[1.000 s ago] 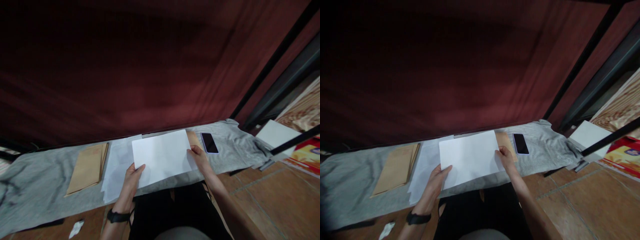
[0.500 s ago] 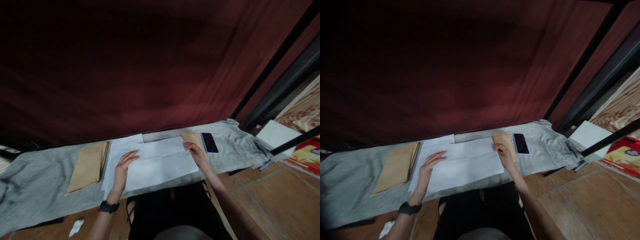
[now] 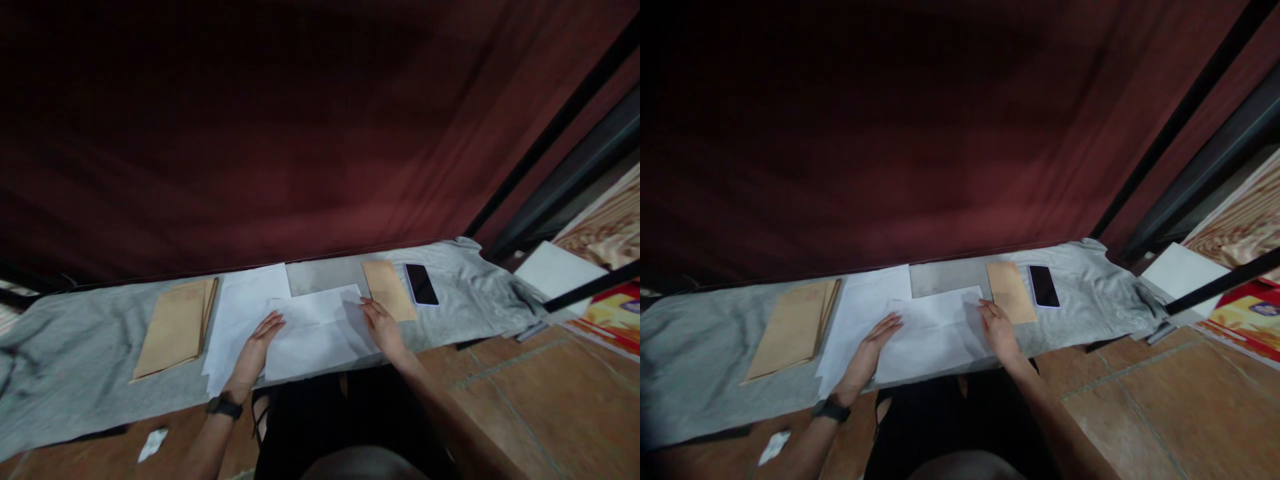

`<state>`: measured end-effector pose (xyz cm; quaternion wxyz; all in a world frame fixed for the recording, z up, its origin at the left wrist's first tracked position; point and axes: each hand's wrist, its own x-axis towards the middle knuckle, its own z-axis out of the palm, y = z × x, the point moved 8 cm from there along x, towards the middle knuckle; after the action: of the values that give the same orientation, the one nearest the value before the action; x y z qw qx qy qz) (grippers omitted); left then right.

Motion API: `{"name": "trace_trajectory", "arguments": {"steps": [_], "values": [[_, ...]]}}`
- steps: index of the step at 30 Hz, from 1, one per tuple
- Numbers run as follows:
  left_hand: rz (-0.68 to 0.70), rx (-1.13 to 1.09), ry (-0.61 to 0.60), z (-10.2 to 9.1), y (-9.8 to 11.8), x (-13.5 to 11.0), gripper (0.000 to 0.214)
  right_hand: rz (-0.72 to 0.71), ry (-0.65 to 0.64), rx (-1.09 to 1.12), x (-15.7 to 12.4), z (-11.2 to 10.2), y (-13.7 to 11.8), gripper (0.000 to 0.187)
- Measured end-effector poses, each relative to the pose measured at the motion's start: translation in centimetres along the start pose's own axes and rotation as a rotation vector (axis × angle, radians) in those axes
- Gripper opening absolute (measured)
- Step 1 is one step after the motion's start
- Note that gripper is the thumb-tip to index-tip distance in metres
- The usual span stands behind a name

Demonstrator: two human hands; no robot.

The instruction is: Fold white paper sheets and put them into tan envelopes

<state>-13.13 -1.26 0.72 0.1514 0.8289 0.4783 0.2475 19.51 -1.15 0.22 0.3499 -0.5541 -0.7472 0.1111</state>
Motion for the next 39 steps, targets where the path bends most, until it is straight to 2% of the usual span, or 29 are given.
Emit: {"name": "trace_trajectory", "arguments": {"steps": [4, 6, 8, 10, 14, 21, 23, 26, 29, 31, 34, 39], "values": [[0.032, 0.032, -0.010, 0.3, 0.3, 0.3, 0.059, -0.156, -0.103, -0.046, -1.2, 5.0, -6.2, 0.044], [0.049, 0.071, -0.023, 0.6, 0.4, 0.2, 0.062, -0.211, -0.151, -0.089, -1.9, 7.5, -8.4, 0.051], [0.063, 0.131, -0.038, 0.8, 0.4, -0.1, 0.067, -0.223, -0.170, -0.154, -2.3, 9.1, -9.4, 0.053], [0.074, 0.197, -0.052, 1.0, 0.4, -0.5, 0.071, -0.221, -0.173, -0.207, -2.5, 9.8, -9.3, 0.053], [0.099, 0.312, -0.076, 1.1, 0.8, -1.3, 0.076, -0.207, -0.153, -0.278, -2.4, 8.9, -7.0, 0.054], [0.135, 0.434, -0.010, 0.0, 2.7, -3.0, 0.070, -0.077, -0.125, -0.333, -2.1, 4.8, -0.4, 0.053], [0.105, 0.467, 0.061, -1.2, 3.0, -3.3, 0.068, -0.036, -0.107, -0.284, -2.1, 3.6, 0.9, 0.053], [-0.053, 0.530, 0.224, -4.5, 3.3, -3.0, 0.063, 0.017, -0.029, -0.149, -2.1, 1.8, 1.9, 0.053], [-0.230, 0.587, 0.377, -7.7, 4.3, -1.5, 0.056, 0.064, 0.053, -0.014, -1.9, 0.6, 1.9, 0.056], [-0.269, 0.605, 0.432, -8.6, 5.8, -0.2, 0.048, 0.079, 0.087, 0.044, -1.8, 0.4, 1.4, 0.058], [-0.257, 0.623, 0.393, -7.3, 8.2, 1.6, 0.039, 0.078, 0.106, 0.091, -1.8, 0.7, 0.7, 0.062], [-0.148, 0.557, 0.122, -0.2, 11.4, 2.1, 0.044, 0.067, 0.091, 0.098, -2.7, 1.1, 0.2, 0.075]]}}
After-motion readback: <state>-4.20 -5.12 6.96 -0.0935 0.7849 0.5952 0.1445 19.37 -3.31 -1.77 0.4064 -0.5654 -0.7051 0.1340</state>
